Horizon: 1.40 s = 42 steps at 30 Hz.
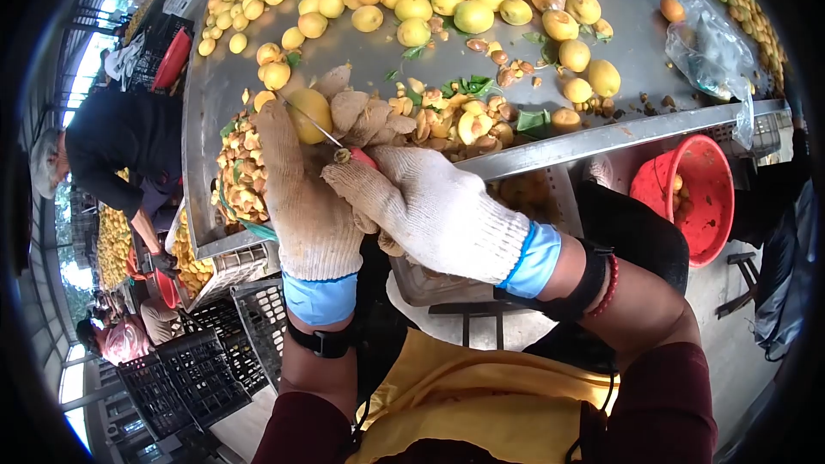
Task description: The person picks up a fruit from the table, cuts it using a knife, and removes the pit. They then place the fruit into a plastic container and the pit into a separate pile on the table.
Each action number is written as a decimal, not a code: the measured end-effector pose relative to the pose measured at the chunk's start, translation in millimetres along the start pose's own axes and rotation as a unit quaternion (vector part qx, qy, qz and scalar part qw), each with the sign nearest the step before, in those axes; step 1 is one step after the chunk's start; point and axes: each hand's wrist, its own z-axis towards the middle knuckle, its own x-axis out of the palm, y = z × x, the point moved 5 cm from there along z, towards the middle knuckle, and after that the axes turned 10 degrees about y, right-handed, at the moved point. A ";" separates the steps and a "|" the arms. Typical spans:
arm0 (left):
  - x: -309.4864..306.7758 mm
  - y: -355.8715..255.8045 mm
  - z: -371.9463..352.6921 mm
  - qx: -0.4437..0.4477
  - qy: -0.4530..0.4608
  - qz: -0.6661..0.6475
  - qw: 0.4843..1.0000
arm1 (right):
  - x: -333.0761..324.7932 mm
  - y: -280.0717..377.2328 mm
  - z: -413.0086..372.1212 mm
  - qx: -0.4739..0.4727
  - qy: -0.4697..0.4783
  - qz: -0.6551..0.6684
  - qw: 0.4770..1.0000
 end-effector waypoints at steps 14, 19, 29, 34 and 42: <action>-10.8 -9.7 7.4 -0.003 0.024 0.138 0.990 | -5.7 -1.7 -6.3 0.028 0.058 0.099 0.993; 7.0 2.5 6.9 -0.023 -0.028 0.061 0.997 | -12.7 -6.8 5.1 -0.021 -0.005 -0.015 1.000; -11.1 8.7 7.9 -0.042 -0.013 -0.055 0.998 | -22.3 2.1 2.1 -0.032 -0.074 -0.184 0.980; -9.9 -10.0 9.6 -0.037 -0.033 0.275 0.960 | -26.3 1.4 1.3 -0.048 -0.069 -0.209 0.974; -13.9 8.3 8.0 -0.048 -0.068 0.038 0.996 | -29.3 5.0 5.1 -0.055 -0.081 -0.211 0.973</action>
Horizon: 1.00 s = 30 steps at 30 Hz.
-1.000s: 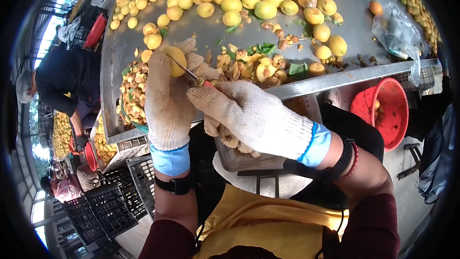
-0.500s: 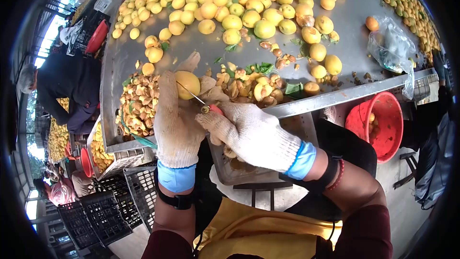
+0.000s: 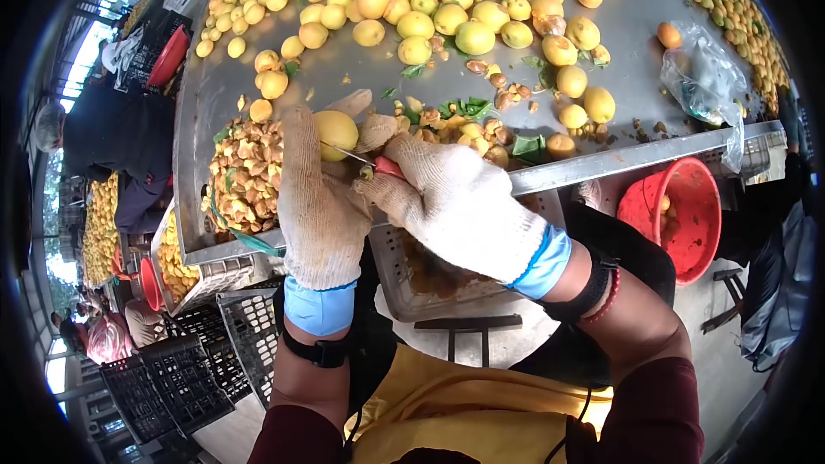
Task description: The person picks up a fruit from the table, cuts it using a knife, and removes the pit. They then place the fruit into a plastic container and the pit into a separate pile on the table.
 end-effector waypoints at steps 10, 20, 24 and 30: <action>7.4 -5.2 -1.1 0.114 0.040 0.173 0.977 | -4.4 3.8 0.1 -0.008 0.050 0.173 0.984; -5.5 21.7 3.3 -0.052 0.022 -0.112 0.992 | 0.5 2.7 3.2 -0.108 -0.089 -0.171 0.975; -5.7 16.9 12.5 -0.022 0.004 -0.042 0.999 | -4.3 -2.8 1.7 -0.039 -0.055 -0.162 0.984; -1.8 7.4 7.0 0.047 0.024 0.069 0.996 | -6.9 -3.7 4.1 -0.069 -0.060 -0.116 0.989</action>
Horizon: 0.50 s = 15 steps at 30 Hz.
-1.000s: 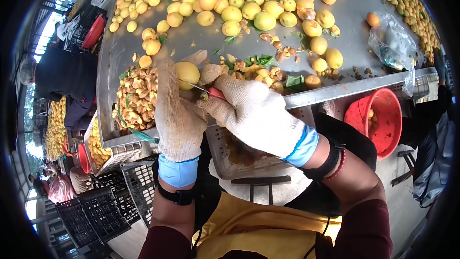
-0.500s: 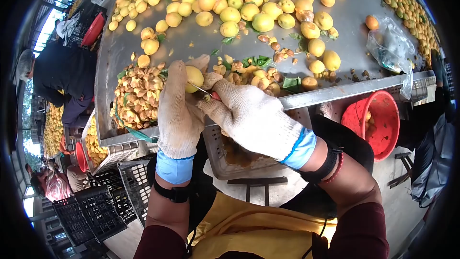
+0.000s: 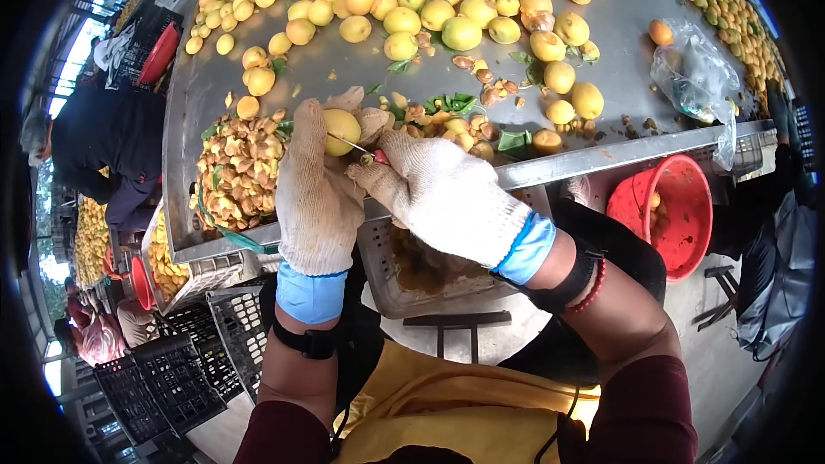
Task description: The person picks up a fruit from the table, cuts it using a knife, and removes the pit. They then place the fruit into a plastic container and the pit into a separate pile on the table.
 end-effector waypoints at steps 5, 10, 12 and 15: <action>7.5 -4.9 -1.8 0.007 0.008 -0.022 1.000 | 10.2 -6.6 0.6 0.040 0.071 0.197 0.977; 9.8 -1.6 -3.4 -0.017 0.045 -0.109 0.993 | 18.3 -10.1 -2.1 0.099 0.107 0.438 0.887; 10.4 -2.8 -3.4 -0.022 0.040 -0.097 0.994 | 14.0 -9.3 -2.5 0.103 0.117 0.416 0.896; 6.2 -12.9 -5.6 0.003 0.049 0.112 0.993 | 10.1 -6.7 -2.4 0.083 0.113 0.293 0.946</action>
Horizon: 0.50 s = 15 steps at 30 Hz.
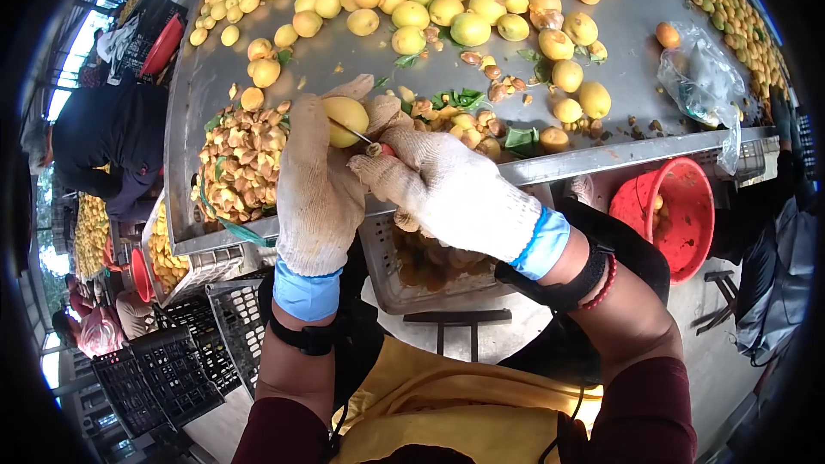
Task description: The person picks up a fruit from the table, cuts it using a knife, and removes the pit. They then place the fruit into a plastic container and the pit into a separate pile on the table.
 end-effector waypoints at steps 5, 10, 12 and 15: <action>4.3 0.3 -0.8 -0.041 -0.047 -0.019 0.998 | -2.7 0.9 -3.5 0.040 0.005 -0.022 0.999; 6.2 -8.1 -3.9 0.075 -0.043 0.356 0.931 | -0.2 -8.0 -3.6 0.022 0.047 0.082 0.995; 4.0 -6.2 -4.0 0.069 -0.043 0.317 0.945 | 6.5 -3.3 -4.2 0.014 0.033 0.128 0.991; 2.8 -4.6 -4.7 0.061 -0.039 0.243 0.967 | 8.3 -2.6 -4.6 0.005 0.030 0.183 0.983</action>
